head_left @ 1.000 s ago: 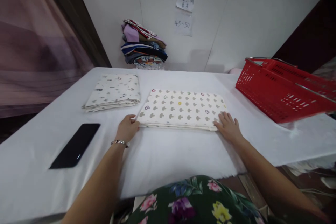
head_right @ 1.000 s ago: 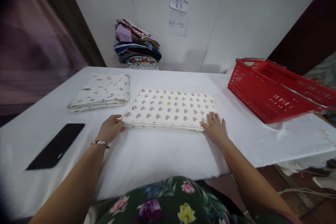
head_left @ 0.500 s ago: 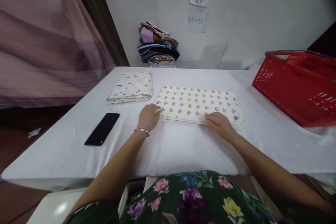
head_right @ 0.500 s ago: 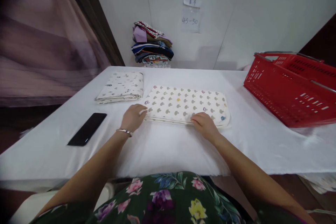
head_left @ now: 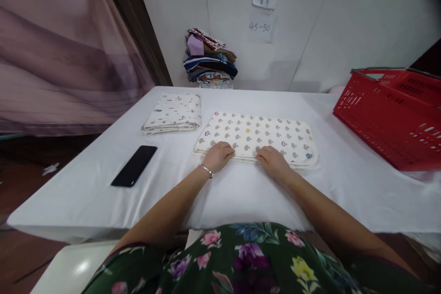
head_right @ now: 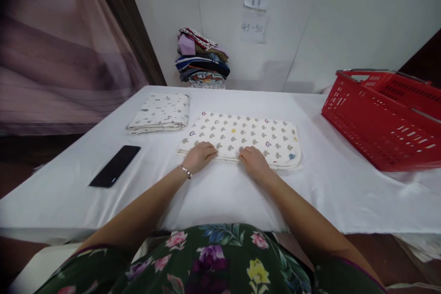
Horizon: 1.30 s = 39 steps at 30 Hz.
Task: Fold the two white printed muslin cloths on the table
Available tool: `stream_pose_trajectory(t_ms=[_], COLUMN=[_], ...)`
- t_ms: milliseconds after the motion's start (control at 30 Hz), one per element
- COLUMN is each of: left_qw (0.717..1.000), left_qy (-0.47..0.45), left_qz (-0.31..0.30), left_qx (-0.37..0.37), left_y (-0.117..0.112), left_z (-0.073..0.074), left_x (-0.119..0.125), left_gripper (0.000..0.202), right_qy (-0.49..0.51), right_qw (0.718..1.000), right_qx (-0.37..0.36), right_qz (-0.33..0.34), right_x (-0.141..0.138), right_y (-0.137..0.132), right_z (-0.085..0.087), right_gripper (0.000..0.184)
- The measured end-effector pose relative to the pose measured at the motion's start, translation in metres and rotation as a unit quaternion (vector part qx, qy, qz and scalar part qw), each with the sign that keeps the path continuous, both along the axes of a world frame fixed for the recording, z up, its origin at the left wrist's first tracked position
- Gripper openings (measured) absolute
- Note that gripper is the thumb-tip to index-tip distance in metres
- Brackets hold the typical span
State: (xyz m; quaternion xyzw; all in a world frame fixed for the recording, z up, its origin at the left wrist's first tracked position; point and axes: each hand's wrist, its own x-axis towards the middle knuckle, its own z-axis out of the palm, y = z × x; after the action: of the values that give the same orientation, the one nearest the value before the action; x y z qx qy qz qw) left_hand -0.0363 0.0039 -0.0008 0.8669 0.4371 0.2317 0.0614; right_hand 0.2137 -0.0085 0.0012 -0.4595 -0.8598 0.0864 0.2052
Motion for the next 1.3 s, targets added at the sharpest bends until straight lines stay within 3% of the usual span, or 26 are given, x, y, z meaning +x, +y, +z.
stream_pose_trajectory(t_ms=[533, 800, 1067, 1300], left_qw=[0.999, 1.000, 0.999, 0.999], left_qy=[-0.003, -0.010, -0.051, -0.037], left_qz=[0.024, -0.022, 0.003, 0.011], left_qx=[0.034, 0.010, -0.004, 0.025], left_y=[-0.005, -0.006, -0.003, -0.004], left_z=[-0.003, -0.004, -0.005, -0.006], left_x=[0.004, -0.004, 0.000, 0.003], left_gripper=[0.022, 0.014, 0.016, 0.019], right_qy=[0.025, 0.017, 0.070, 0.032], right_qw=[0.999, 0.999, 0.997, 0.998], right_qx=[0.027, 0.032, 0.014, 0.050], right_qz=[0.021, 0.029, -0.006, 0.012], right_x=[0.000, 0.001, -0.003, -0.004], right_y=[-0.009, -0.011, -0.011, -0.010], right_z=[-0.006, -0.006, -0.004, -0.007], right_gripper=[0.022, 0.016, 0.015, 0.019])
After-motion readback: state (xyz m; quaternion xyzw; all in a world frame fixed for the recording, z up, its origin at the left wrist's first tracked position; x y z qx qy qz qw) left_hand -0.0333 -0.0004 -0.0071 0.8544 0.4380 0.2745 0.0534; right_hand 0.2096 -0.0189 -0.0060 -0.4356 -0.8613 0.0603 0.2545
